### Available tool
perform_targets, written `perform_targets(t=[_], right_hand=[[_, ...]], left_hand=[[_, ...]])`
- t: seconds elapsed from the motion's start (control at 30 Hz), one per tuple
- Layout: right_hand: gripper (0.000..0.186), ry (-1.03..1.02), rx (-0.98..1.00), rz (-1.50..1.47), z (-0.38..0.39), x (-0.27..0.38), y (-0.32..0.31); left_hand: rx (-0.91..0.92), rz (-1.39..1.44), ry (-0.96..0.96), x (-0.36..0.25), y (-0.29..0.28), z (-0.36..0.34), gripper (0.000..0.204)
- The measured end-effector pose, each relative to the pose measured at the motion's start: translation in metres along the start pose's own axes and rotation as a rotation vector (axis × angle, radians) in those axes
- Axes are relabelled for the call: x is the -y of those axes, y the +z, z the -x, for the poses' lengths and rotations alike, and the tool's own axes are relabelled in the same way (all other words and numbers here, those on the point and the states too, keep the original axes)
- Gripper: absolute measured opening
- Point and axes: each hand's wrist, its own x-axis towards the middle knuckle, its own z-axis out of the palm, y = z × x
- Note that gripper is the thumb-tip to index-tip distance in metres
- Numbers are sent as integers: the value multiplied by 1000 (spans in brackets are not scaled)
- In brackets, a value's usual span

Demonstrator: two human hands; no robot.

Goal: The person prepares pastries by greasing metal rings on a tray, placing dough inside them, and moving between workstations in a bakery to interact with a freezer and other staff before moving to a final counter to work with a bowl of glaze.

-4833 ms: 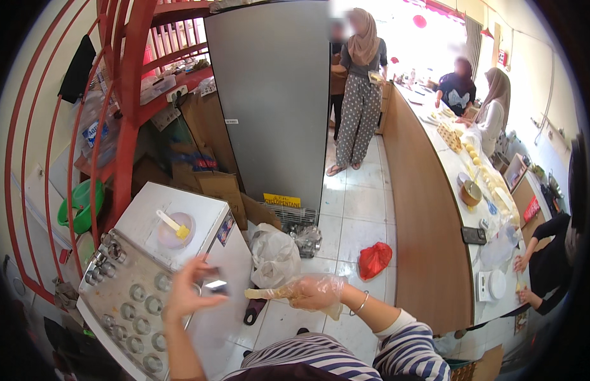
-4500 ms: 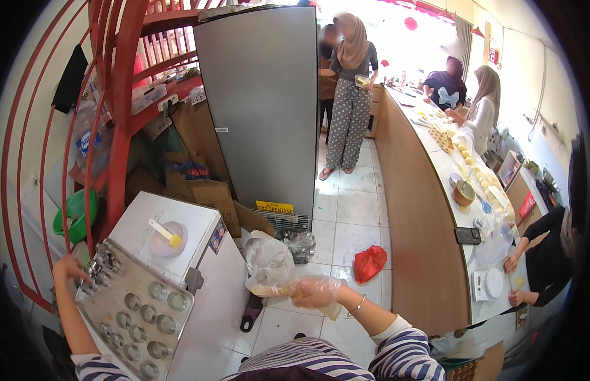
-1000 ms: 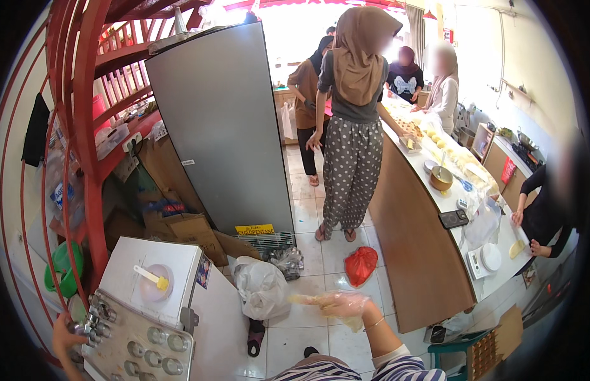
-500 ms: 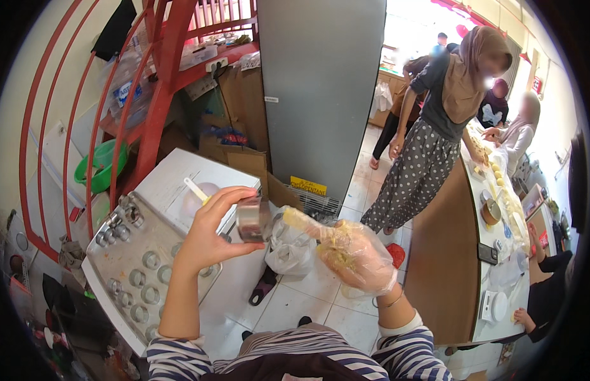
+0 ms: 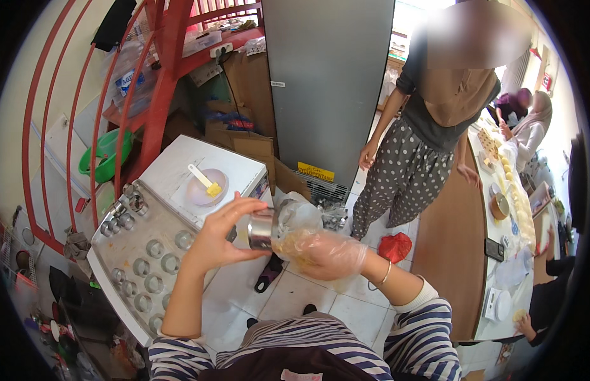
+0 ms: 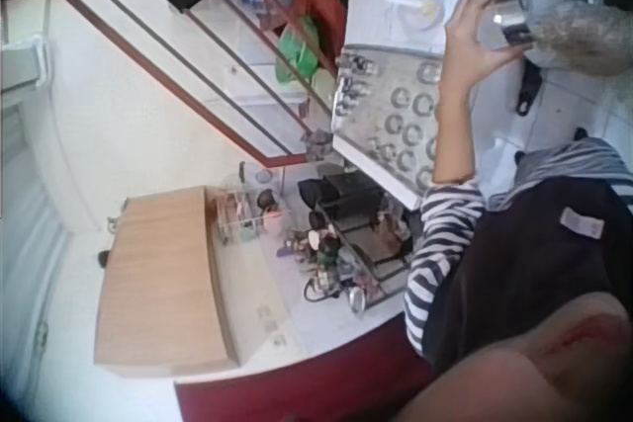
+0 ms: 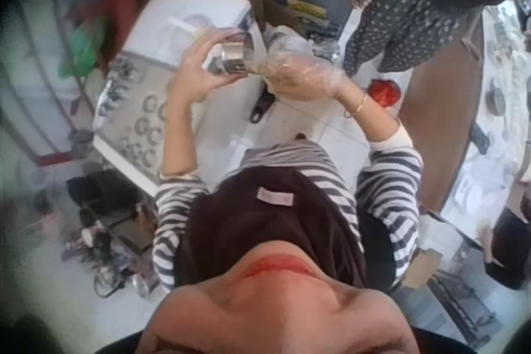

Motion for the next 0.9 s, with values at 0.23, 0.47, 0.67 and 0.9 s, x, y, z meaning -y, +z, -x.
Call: perform_targets(t=[0.23,0.47,0.67,0.9], right_hand=[[41,101,154,239,-11,2,-8],[44,98,264,-632,-7,-11,7],[41,23,282,-265,-31,-24,3],[38,-24,572,-175,-49,-8,16]], left_hand=[[6,-24,-77,-6,4,13,61],[83,128,-229,5,11,33,59],[13,98,-274,-5,14,47,60],[-124,370,-501,5,3,79,59]])
